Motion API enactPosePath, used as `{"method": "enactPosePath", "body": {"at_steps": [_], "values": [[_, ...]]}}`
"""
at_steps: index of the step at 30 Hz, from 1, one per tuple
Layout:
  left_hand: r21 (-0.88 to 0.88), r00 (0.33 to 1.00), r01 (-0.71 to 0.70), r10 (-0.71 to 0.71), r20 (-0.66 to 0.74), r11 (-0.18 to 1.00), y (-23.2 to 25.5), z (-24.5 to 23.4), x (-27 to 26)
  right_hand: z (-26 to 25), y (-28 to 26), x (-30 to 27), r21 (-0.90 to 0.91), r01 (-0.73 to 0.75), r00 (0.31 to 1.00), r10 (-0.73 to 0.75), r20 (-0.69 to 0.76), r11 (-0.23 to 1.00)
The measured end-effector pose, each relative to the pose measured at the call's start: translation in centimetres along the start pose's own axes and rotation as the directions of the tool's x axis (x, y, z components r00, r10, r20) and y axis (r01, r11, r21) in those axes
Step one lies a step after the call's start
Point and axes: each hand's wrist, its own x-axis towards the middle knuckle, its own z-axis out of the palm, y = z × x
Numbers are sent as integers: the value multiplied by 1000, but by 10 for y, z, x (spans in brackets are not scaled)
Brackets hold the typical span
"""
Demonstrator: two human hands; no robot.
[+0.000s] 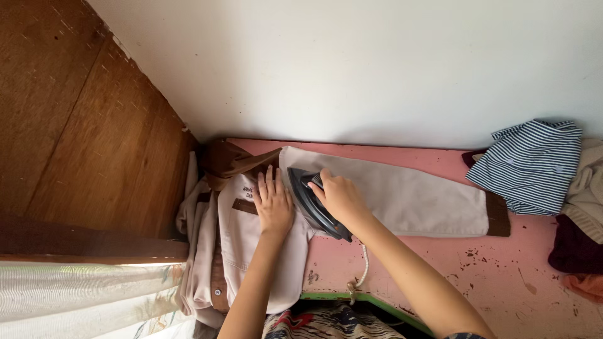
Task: The person irons a light-colored shirt on a pink ironing board using a black iron. They repeatedly move the iron over the shirt's body and sleeves while holding the fabric with the other hand.
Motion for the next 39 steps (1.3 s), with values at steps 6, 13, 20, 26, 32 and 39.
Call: {"method": "enactPosePath", "body": {"at_steps": [6, 13, 20, 26, 32, 39], "values": [[-39, 998, -62, 63, 31, 997, 1, -6, 5, 15, -6, 31, -16, 8, 988, -10, -154, 1000], [-55, 997, -42, 46, 59, 998, -1, -5, 6, 22, -10, 54, -14, -62, 987, 59, -148, 998], [-49, 995, -72, 76, 72, 996, -3, -9, 4, 13, 0, -1, -55, -72, 993, 66, -99, 996], [-32, 988, -75, 79, 135, 997, -1, -12, 8, 10, -8, 23, -61, -136, 981, 126, -146, 989], [-44, 990, -68, 73, 119, 997, -1, -11, 9, 14, -10, 54, -2, -120, 973, 117, -200, 993], [-25, 990, -64, 67, 125, 998, -1, -8, 8, 17, 6, 10, -113, -128, 977, 106, -184, 985]]}}
